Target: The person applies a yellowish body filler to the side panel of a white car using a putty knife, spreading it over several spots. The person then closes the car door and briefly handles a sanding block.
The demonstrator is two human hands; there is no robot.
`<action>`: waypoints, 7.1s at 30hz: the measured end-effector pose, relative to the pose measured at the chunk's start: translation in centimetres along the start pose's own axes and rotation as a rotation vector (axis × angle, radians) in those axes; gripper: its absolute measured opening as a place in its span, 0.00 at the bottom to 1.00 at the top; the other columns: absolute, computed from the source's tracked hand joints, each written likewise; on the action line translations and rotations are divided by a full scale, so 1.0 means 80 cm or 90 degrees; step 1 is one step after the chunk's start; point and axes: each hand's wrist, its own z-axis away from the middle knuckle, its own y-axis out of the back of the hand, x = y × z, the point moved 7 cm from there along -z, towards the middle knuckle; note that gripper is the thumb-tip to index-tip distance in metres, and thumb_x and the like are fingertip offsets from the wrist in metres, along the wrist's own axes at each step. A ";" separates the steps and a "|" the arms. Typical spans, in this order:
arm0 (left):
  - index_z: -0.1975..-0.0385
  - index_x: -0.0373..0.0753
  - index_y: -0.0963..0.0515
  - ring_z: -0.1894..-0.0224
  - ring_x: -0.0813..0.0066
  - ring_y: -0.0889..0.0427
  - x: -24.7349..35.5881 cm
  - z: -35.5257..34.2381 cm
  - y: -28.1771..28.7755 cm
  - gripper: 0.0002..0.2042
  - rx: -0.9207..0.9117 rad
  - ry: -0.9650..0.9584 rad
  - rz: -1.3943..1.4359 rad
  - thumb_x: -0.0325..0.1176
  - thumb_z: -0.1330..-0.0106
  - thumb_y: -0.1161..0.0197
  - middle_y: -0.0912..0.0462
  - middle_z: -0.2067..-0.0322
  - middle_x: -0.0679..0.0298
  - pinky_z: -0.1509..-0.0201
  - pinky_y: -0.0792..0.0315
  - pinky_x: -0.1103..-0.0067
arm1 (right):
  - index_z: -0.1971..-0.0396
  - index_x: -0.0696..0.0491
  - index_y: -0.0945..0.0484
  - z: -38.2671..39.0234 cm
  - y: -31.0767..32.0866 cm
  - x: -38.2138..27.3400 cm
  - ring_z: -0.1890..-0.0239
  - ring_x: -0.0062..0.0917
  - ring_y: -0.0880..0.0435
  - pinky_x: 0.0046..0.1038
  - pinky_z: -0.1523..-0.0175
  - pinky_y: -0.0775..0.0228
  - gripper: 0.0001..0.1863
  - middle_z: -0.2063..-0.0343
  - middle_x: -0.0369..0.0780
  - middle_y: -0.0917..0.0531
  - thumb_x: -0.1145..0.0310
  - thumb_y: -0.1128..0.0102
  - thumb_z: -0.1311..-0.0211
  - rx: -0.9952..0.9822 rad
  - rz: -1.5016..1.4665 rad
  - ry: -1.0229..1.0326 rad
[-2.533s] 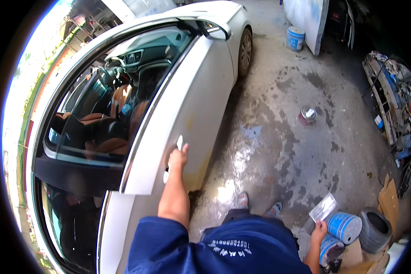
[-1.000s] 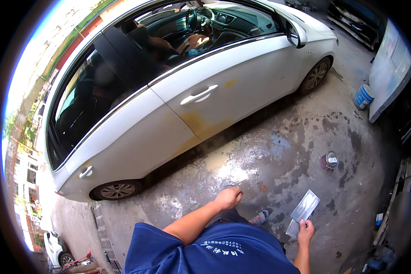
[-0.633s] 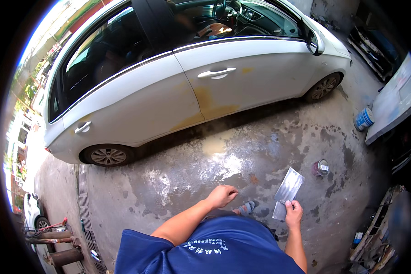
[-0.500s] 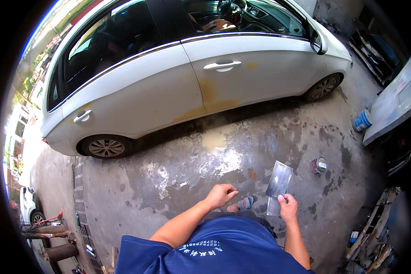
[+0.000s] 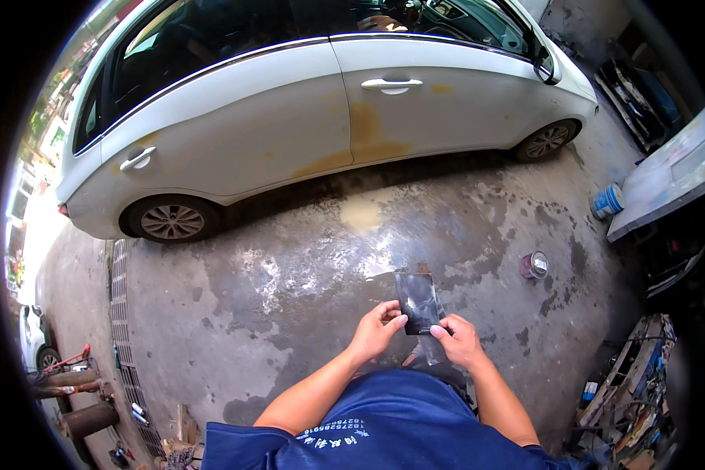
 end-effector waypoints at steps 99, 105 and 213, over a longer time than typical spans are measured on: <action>0.56 0.36 0.25 0.68 0.76 0.23 0.084 -0.098 -0.344 0.30 -0.303 0.202 0.375 0.62 0.33 0.52 0.22 0.67 0.63 0.68 0.26 0.80 | 0.45 0.56 0.25 0.032 0.245 0.063 0.52 0.20 0.21 0.21 0.45 0.33 0.17 0.57 0.42 0.17 0.72 0.51 0.32 0.070 -0.598 -0.066; 0.54 0.38 0.25 0.67 0.77 0.24 0.084 -0.095 -0.319 0.26 -0.142 0.262 0.336 0.58 0.30 0.54 0.23 0.66 0.63 0.71 0.29 0.81 | 0.44 0.58 0.26 0.028 0.227 0.052 0.51 0.20 0.23 0.22 0.43 0.34 0.18 0.52 0.40 0.19 0.71 0.50 0.33 0.156 -0.406 0.023; 0.41 0.42 0.33 0.44 0.66 0.25 0.231 -0.046 -0.284 0.17 -0.256 -0.262 0.326 0.27 0.28 0.54 0.25 0.46 0.61 0.39 0.32 0.68 | 0.47 0.57 0.24 0.026 0.235 -0.023 0.48 0.25 0.21 0.24 0.42 0.32 0.17 0.52 0.46 0.18 0.74 0.53 0.33 0.201 -0.419 0.098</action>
